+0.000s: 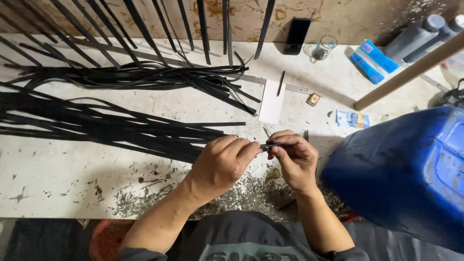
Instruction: The person cuts black leather straps with scissors, then rubs them on a small heated device to flatten or shape them. After processing, the straps are hung on a wall rack using colored clips to dry or cool.
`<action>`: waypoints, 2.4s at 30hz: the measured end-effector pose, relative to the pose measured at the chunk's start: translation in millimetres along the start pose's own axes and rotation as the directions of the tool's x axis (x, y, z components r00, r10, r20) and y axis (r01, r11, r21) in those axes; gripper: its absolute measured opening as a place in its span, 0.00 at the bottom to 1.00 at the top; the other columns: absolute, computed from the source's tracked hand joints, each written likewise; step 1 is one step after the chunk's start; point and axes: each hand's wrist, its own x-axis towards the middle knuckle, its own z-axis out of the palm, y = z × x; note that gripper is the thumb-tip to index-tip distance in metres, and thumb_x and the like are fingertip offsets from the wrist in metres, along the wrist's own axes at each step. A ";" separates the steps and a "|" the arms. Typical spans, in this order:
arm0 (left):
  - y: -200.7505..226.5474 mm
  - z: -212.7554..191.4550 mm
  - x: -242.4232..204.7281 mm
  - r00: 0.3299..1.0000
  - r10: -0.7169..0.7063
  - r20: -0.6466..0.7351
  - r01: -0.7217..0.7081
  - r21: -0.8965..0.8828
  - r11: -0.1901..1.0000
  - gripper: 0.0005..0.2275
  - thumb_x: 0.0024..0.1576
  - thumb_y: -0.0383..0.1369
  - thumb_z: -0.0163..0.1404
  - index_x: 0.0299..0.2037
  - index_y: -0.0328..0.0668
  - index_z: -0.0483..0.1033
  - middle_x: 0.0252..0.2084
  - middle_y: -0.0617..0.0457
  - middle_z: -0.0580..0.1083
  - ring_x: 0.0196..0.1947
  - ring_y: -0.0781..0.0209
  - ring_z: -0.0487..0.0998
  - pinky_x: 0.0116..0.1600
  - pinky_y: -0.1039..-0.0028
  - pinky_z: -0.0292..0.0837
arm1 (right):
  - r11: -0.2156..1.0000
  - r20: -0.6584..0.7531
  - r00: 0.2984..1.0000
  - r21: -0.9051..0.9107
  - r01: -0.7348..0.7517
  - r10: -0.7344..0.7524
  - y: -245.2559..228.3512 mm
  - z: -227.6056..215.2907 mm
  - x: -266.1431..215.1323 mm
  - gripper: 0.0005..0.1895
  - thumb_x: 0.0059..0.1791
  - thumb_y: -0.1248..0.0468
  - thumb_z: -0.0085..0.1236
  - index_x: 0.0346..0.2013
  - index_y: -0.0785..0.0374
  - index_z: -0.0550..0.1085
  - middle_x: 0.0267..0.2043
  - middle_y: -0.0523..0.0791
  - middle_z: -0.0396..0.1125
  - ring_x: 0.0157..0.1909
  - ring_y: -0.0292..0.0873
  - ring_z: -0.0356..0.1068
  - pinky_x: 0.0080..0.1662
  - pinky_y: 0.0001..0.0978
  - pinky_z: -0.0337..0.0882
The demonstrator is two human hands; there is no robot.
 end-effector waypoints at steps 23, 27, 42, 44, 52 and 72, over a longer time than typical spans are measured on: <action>-13.9 44.1 31.3 0.942 -0.115 0.314 0.268 -0.506 0.820 0.07 0.65 0.31 0.47 0.42 0.40 0.80 0.33 0.46 0.76 0.41 0.42 0.79 0.46 0.60 0.75 | 0.844 -0.275 0.951 -0.536 -0.030 -0.140 -73.3 -43.1 -46.6 0.04 0.49 0.79 0.58 0.38 0.81 0.75 0.34 0.60 0.71 0.30 0.44 0.72 0.31 0.33 0.75; 0.8 42.1 51.6 0.859 -0.043 0.510 0.480 -0.774 0.412 0.08 0.65 0.30 0.47 0.36 0.41 0.79 0.26 0.58 0.73 0.34 0.66 0.71 0.41 0.73 0.71 | 0.802 -0.301 0.946 -0.591 -0.084 -0.123 -106.1 -57.9 -51.4 0.03 0.49 0.79 0.59 0.37 0.80 0.77 0.32 0.58 0.73 0.32 0.45 0.72 0.33 0.31 0.74; 131.7 89.8 150.4 0.972 0.125 0.198 0.010 -0.569 0.822 0.02 0.56 0.28 0.58 0.35 0.42 0.83 0.27 0.50 0.75 0.29 0.50 0.79 0.35 0.68 0.74 | 0.535 -0.006 0.978 -0.838 0.108 -0.207 -224.5 -171.6 -53.4 0.02 0.47 0.75 0.63 0.34 0.68 0.80 0.31 0.49 0.73 0.29 0.45 0.68 0.32 0.31 0.71; 155.6 107.1 165.7 0.975 0.138 0.171 -0.022 -0.548 0.836 0.02 0.56 0.27 0.58 0.35 0.41 0.83 0.27 0.51 0.75 0.28 0.51 0.78 0.34 0.68 0.74 | 0.504 0.024 0.979 -0.855 0.126 -0.204 -242.2 -200.8 -54.4 0.02 0.48 0.74 0.62 0.35 0.67 0.80 0.32 0.49 0.73 0.30 0.48 0.68 0.33 0.33 0.71; 204.5 170.2 217.7 0.965 0.246 0.094 -0.178 -0.453 0.874 0.01 0.57 0.27 0.58 0.35 0.44 0.83 0.26 0.55 0.72 0.29 0.55 0.76 0.35 0.71 0.74 | 0.427 0.093 0.990 -0.895 0.131 -0.109 -284.9 -293.6 -53.1 0.02 0.50 0.73 0.61 0.36 0.66 0.79 0.34 0.49 0.74 0.33 0.52 0.68 0.38 0.38 0.72; 188.8 241.1 266.6 0.929 0.366 0.054 -0.306 -0.447 0.841 0.03 0.60 0.31 0.55 0.34 0.49 0.80 0.28 0.58 0.69 0.31 0.57 0.74 0.37 0.74 0.73 | 0.296 0.008 1.000 -0.955 0.004 0.013 -267.2 -352.7 -43.4 0.02 0.49 0.72 0.63 0.36 0.65 0.80 0.37 0.48 0.75 0.37 0.53 0.70 0.40 0.42 0.73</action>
